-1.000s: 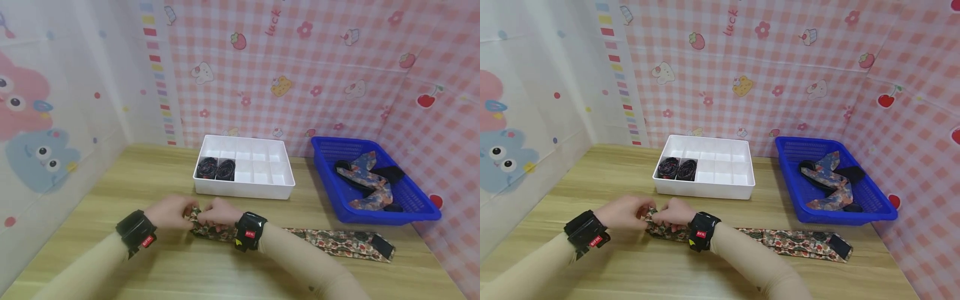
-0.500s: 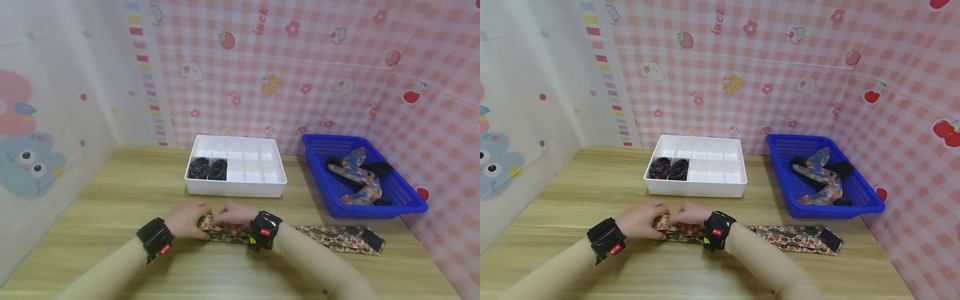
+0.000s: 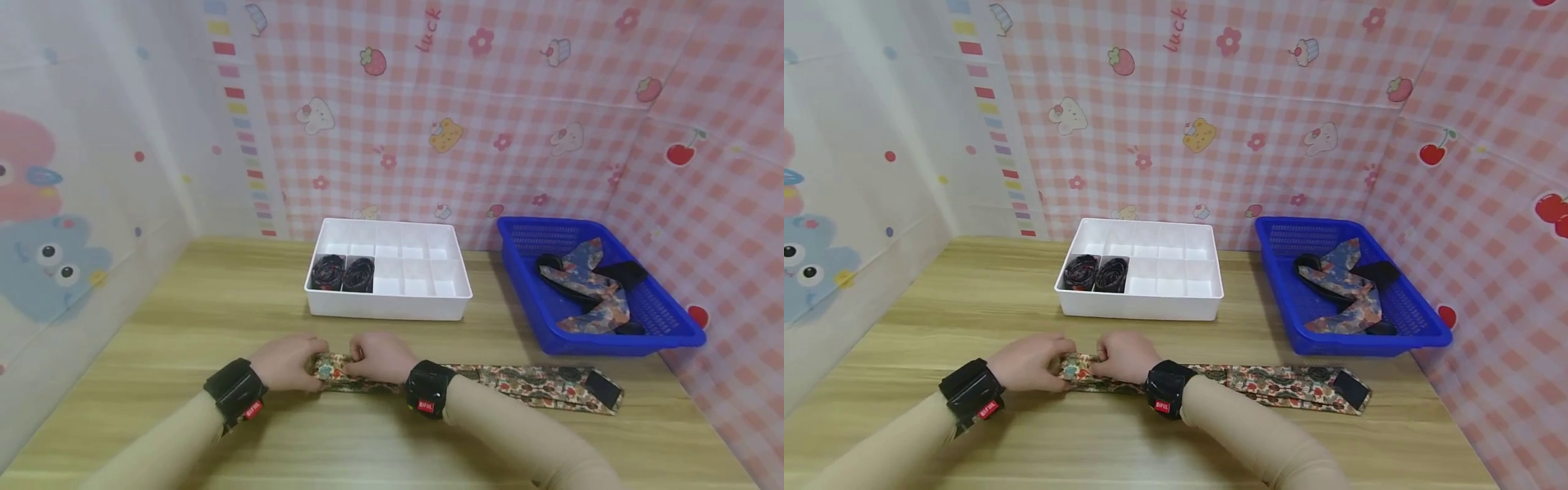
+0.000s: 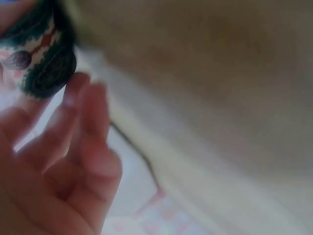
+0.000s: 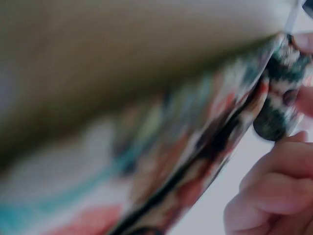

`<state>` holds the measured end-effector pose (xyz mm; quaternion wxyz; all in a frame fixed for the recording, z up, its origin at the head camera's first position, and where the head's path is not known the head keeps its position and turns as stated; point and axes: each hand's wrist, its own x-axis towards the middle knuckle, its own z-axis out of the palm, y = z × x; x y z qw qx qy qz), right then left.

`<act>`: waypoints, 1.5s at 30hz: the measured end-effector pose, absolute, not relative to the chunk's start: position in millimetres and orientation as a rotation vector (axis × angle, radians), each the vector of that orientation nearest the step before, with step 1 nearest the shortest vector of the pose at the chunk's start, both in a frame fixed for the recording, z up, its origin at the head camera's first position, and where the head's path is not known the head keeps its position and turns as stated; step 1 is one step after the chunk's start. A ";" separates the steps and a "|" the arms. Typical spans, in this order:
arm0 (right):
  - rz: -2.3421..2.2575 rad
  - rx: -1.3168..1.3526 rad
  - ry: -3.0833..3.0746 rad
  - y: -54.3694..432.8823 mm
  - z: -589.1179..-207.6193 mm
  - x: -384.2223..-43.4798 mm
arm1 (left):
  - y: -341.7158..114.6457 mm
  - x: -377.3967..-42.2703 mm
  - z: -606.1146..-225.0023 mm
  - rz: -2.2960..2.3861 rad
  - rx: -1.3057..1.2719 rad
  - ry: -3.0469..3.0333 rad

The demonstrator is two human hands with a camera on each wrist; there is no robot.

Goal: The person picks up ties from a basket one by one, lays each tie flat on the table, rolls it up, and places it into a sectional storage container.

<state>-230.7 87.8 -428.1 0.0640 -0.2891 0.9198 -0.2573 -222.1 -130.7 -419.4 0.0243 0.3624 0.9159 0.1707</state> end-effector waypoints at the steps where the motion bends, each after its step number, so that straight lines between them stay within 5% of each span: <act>1: -0.779 -0.910 2.775 85.4 -428.1 -230.6 | -131.2 -223.2 -416.2 0.543 1.107 2.812; 13: -1.213 -0.490 2.278 97.7 -420.3 -231.1 | -99.3 -223.8 -390.5 0.580 1.231 2.792; 24: -0.931 -0.497 2.508 120.6 -427.1 -234.0 | -101.4 -221.6 -417.4 0.549 1.174 2.793; 34: -0.783 -0.897 2.761 101.7 -426.9 -226.3 | -110.9 -219.9 -421.1 0.612 1.127 2.752; 45: -1.085 -0.631 2.425 96.4 -406.8 -229.8 | -107.4 -211.9 -391.3 0.896 1.135 2.766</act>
